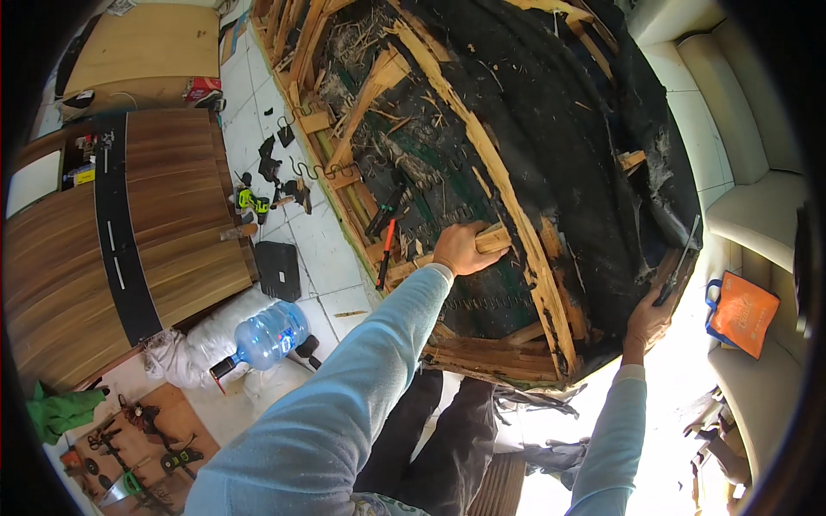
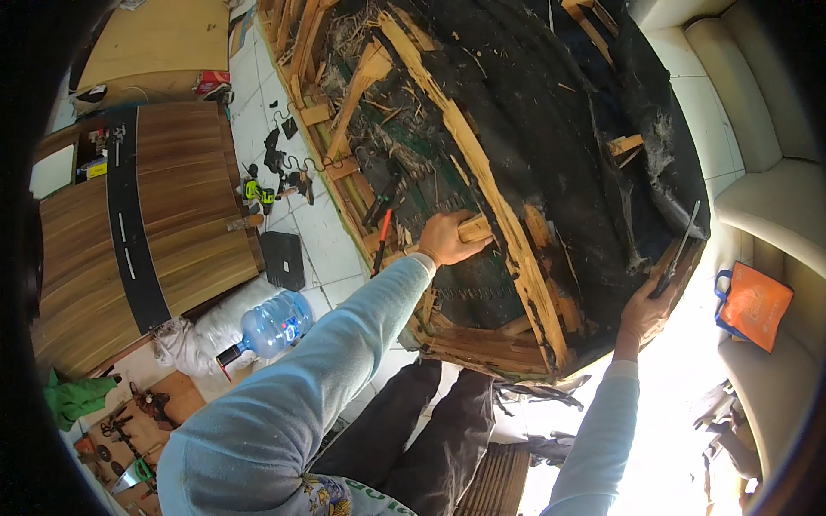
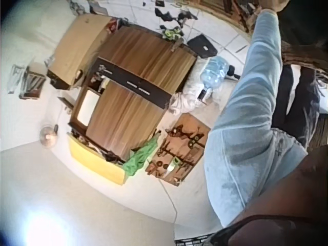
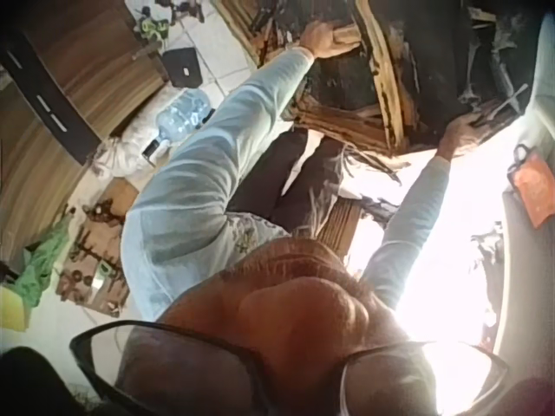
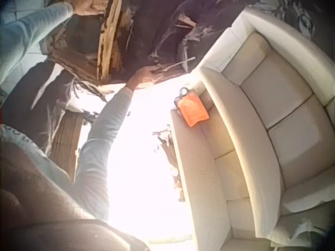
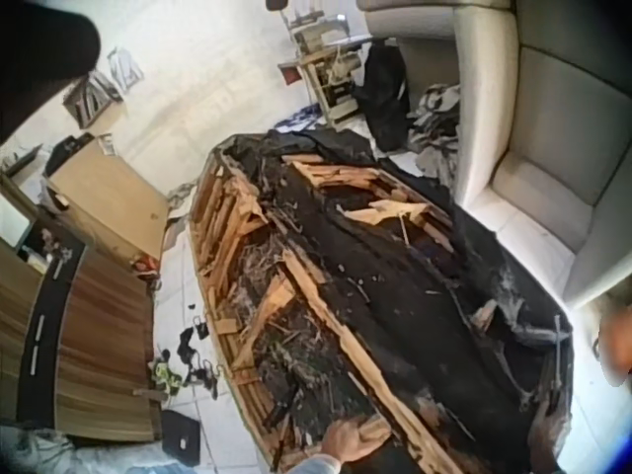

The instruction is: The person is sitting on the floor and using a screwdriver to pry and remove fabric and foam from the wooden frame of a sofa. They work methodically along the edge of the frame, detaching the upholstery material to expose the internal structure.

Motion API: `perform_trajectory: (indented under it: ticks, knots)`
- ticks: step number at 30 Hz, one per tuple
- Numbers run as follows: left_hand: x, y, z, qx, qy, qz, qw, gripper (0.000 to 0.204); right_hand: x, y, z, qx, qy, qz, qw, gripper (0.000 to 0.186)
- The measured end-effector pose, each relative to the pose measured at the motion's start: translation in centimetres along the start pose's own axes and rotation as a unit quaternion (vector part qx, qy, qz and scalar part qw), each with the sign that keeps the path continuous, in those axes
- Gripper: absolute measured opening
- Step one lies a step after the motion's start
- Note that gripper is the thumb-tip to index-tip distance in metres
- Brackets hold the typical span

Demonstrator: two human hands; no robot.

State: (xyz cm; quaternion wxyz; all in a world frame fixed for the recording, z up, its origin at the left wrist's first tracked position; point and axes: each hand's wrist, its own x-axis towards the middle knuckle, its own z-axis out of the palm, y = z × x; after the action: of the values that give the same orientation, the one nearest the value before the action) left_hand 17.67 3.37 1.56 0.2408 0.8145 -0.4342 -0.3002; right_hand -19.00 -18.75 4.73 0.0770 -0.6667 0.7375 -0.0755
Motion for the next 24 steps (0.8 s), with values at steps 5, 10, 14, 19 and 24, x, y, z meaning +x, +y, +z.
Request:
perform_trajectory:
  ticks: [5,10,14,19,24]
  knots:
    - [0.0,0.6,-0.2,0.007,0.005,0.006,1.0,0.056,0.0,0.8,0.7,0.028,0.048,-0.037,0.998,0.048]
    - [0.0,0.2,0.0,-0.003,0.006,0.011,1.0,0.05,-0.2,0.6,0.8,0.031,0.049,-0.041,0.997,0.039]
    - [0.1,0.1,0.2,0.005,0.007,0.016,1.0,0.048,-0.2,0.4,0.7,0.035,0.05,-0.045,0.997,0.037]
    - [0.1,0.3,0.0,-0.001,0.006,0.012,1.0,0.048,-0.1,0.9,1.0,0.028,0.047,-0.052,0.997,0.039]
    - [0.1,0.5,-0.2,0.004,-0.004,0.004,1.0,0.05,-0.1,1.0,1.0,0.035,0.049,-0.06,0.996,0.039]
